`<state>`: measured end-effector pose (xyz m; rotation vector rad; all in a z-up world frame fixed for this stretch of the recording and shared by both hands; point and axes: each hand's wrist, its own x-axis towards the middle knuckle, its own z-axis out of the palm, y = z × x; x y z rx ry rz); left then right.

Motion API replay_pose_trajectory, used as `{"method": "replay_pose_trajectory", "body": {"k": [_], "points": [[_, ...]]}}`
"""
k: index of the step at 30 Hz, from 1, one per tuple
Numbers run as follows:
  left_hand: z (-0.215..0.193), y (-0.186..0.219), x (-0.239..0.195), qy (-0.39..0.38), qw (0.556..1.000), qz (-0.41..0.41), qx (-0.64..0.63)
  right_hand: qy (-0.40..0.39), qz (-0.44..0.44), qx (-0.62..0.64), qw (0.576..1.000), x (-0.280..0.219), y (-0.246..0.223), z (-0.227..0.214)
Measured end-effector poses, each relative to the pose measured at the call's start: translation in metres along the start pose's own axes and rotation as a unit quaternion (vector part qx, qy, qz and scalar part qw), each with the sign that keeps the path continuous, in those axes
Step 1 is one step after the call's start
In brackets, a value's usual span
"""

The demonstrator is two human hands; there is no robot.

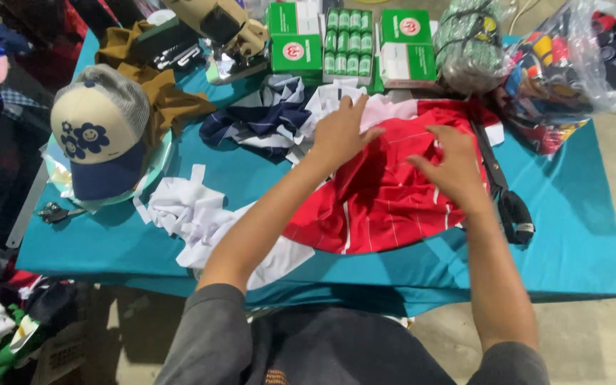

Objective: Cutting fabric strips and trimming a red and white garment with scissors on a workbench.

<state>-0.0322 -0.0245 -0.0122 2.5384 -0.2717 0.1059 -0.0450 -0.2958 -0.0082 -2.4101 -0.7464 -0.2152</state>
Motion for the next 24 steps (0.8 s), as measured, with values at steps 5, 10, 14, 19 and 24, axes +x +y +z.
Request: {"method": "replay_pose_trajectory", "body": {"k": [5,10,14,19,24], "points": [[0.076,-0.048,0.065,-0.035,0.994,-0.057,0.081,-0.106,0.129,-0.189,0.968,0.013,0.076,0.072],[-0.013,0.007,0.07,0.167,0.96,0.088,-0.208,0.239,-0.051,0.016,0.97,0.041,-0.02,0.007],[-0.043,-0.004,0.058,0.262,0.907,-0.05,-0.327,0.148,-0.095,0.143,0.974,0.049,-0.094,-0.013],[-0.047,-0.109,-0.023,-0.06,0.993,-0.089,-0.051,-0.099,0.066,0.058,0.991,0.034,-0.04,-0.002],[-0.082,-0.077,-0.064,-0.329,0.925,-0.093,0.164,-0.096,0.133,-0.117,0.979,0.037,-0.021,0.029]]}}
